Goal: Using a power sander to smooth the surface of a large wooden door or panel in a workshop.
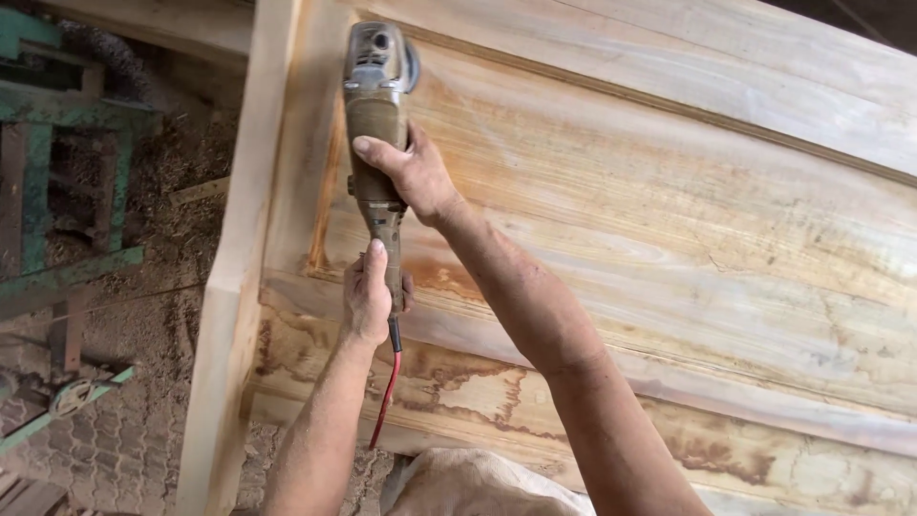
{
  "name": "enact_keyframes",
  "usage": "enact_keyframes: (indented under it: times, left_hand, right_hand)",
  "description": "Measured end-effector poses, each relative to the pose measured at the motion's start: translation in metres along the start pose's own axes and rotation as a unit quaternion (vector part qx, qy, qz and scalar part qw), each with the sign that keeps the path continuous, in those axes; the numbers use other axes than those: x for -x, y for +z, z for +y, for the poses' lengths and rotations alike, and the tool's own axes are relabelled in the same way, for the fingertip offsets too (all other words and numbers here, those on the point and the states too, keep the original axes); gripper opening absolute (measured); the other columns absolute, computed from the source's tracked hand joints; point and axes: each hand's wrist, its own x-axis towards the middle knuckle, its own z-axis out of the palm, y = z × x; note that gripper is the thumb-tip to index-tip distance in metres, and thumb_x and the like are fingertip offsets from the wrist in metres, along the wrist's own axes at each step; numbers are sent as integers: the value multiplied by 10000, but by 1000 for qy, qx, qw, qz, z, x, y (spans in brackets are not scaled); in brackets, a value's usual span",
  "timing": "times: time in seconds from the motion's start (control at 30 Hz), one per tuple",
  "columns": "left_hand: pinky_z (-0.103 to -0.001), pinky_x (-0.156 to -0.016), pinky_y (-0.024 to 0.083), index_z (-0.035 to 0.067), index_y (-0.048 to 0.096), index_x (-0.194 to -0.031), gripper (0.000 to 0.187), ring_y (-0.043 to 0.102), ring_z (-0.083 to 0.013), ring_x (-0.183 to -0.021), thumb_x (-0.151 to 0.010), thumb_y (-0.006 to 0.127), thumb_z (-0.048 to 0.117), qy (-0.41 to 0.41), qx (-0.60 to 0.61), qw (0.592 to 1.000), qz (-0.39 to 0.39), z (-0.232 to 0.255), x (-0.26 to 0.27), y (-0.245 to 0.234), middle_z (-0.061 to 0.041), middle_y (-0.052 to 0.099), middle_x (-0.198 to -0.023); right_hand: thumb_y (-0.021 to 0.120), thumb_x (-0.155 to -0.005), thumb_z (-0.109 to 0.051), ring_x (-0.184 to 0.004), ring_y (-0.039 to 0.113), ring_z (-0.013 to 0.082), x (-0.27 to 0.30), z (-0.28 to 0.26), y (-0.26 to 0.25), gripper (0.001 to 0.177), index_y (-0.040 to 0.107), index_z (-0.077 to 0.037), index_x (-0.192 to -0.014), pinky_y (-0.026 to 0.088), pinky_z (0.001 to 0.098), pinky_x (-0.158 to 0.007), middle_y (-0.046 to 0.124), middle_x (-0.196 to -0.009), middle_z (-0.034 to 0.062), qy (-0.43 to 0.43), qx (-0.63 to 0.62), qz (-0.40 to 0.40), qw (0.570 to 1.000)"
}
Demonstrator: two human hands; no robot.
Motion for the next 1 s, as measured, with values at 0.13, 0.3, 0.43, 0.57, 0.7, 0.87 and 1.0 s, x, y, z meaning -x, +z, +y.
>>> enact_keyframes:
  times: [0.13,0.3,0.43,0.57,0.7,0.87,1.0]
  left_hand:
    - [-274,-293,398,47,620,-596,671,556,-189,-308,-1027,498,546,6,-21,1000,12,-11,20,33,-128,556,-419]
    - [-271,-295,373,39,625,-540,733,516,-179,-281,-1010,483,583,-18,-48,999,-17,-33,59,94,-125,512,-364]
    - [-277,-308,431,40,629,-548,689,558,-195,-301,-1006,522,545,-31,-70,996,-49,-59,100,162,-127,525,-375]
    - [-293,-331,418,43,637,-569,678,570,-200,-325,-996,498,550,-36,-145,982,-113,-85,139,240,-124,558,-395]
    - [-308,-366,511,55,616,-678,597,631,-211,-389,-985,553,562,-51,-155,977,-138,-148,175,334,-135,598,-482]
    - [-275,-290,476,118,600,-566,613,629,-182,-360,-954,614,593,-40,-191,950,-245,-215,204,439,-59,580,-426]
    - [-325,-367,514,112,588,-600,618,641,-226,-419,-910,569,647,-51,-226,910,-343,-234,221,500,-104,576,-462]
  right_hand:
    - [907,-737,-322,-868,662,212,17,-15,-31,503,684,-43,-1092,595,439,-763,686,-885,129,18,10,-22,1000]
    - [885,-773,-296,-851,652,185,56,-41,-106,438,682,-49,-1073,599,385,-741,678,-873,110,24,-5,2,1000]
    - [892,-777,-296,-836,650,194,93,-55,-193,444,678,-37,-1068,596,382,-743,666,-864,100,27,-13,29,999]
    - [869,-834,-263,-860,715,246,117,-38,-311,447,670,-46,-1170,625,453,-774,697,-925,125,-1,-65,57,996]
    - [815,-868,-238,-907,714,271,167,-74,-427,421,644,-58,-1208,617,495,-816,687,-974,135,-21,-96,76,992]
    - [784,-908,-252,-964,736,361,221,-75,-568,495,589,-49,-1315,596,572,-881,693,-1080,195,-46,-135,168,975]
    - [737,-905,-164,-807,766,328,271,-106,-618,192,655,-69,-1051,681,468,-760,708,-923,186,-93,-211,259,938]
